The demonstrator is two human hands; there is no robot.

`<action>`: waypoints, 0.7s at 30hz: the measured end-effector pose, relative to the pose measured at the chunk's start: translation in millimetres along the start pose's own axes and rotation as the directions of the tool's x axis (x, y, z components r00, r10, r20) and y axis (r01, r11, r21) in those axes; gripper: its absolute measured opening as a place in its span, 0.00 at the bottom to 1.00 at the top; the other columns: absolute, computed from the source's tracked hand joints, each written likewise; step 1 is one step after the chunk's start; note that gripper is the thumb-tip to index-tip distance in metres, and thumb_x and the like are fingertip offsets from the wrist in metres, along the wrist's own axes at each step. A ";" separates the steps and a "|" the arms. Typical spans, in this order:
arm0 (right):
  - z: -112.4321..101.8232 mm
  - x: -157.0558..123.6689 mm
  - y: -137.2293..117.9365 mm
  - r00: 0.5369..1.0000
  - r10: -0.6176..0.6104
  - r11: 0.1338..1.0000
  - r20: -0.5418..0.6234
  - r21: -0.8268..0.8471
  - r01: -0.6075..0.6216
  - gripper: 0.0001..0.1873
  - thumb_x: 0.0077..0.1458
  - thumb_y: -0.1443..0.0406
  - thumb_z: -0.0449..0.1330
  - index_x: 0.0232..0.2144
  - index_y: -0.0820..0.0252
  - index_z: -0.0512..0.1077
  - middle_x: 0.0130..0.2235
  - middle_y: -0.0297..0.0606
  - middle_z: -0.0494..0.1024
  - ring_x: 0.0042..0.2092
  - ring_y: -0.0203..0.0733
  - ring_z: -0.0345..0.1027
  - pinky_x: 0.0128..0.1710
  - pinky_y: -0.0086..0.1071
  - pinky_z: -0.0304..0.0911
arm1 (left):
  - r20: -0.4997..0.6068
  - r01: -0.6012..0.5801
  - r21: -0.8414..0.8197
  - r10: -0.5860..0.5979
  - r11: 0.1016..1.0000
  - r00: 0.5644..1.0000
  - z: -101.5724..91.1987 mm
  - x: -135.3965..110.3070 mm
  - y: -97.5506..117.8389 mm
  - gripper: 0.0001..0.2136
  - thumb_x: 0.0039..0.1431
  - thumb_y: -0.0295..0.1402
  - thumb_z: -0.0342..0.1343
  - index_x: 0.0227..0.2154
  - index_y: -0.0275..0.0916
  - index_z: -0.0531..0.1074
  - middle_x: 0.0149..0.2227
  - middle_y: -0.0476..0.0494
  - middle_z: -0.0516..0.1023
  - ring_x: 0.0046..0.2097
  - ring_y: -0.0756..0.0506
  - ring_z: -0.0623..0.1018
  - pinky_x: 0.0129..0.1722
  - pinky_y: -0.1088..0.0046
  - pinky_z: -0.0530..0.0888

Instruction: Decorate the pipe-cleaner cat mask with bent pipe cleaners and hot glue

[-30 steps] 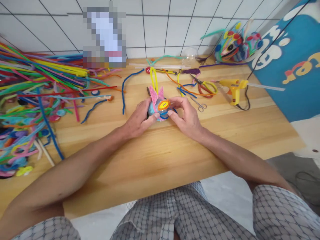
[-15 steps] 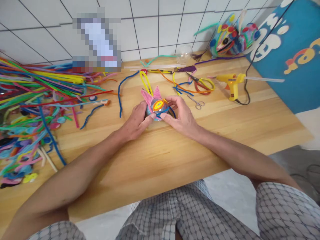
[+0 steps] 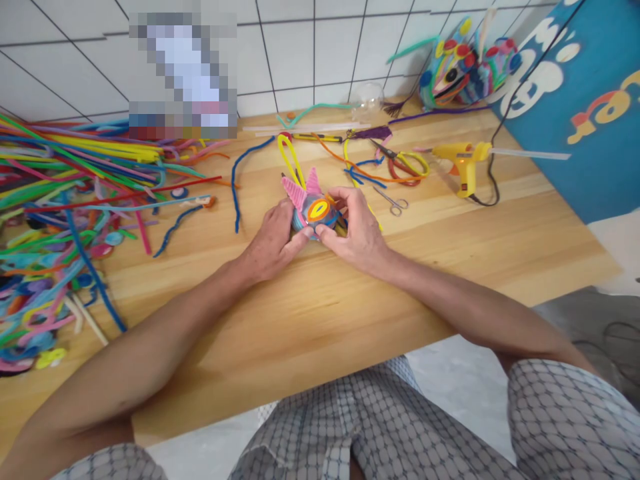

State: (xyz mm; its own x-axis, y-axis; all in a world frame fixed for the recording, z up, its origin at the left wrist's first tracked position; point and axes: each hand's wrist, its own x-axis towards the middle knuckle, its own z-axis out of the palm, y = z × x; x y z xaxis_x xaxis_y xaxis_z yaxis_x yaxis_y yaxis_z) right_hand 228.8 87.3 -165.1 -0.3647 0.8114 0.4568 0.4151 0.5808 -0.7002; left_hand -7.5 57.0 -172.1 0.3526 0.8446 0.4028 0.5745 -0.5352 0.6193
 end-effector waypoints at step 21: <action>-2.9 -0.3 8.4 0.999 0.012 0.993 0.052 0.117 -0.018 0.38 0.62 0.53 0.72 0.68 0.53 0.65 0.65 0.51 0.78 0.64 0.59 0.75 0.64 0.58 0.76 | 0.000 0.054 -0.016 -0.054 0.998 0.999 -2.3 0.3 1.0 0.28 0.79 0.59 0.51 0.61 0.38 0.71 0.54 0.31 0.80 0.54 0.32 0.79 0.59 0.46 0.79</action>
State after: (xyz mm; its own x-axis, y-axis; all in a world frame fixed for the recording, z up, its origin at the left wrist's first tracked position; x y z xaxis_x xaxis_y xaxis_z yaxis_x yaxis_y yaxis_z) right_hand 234.8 92.1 -169.5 -0.4021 0.8140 0.4192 0.3210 0.5541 -0.7680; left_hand -8.6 56.7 -169.9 0.3212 0.8722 0.3690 0.5810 -0.4892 0.6505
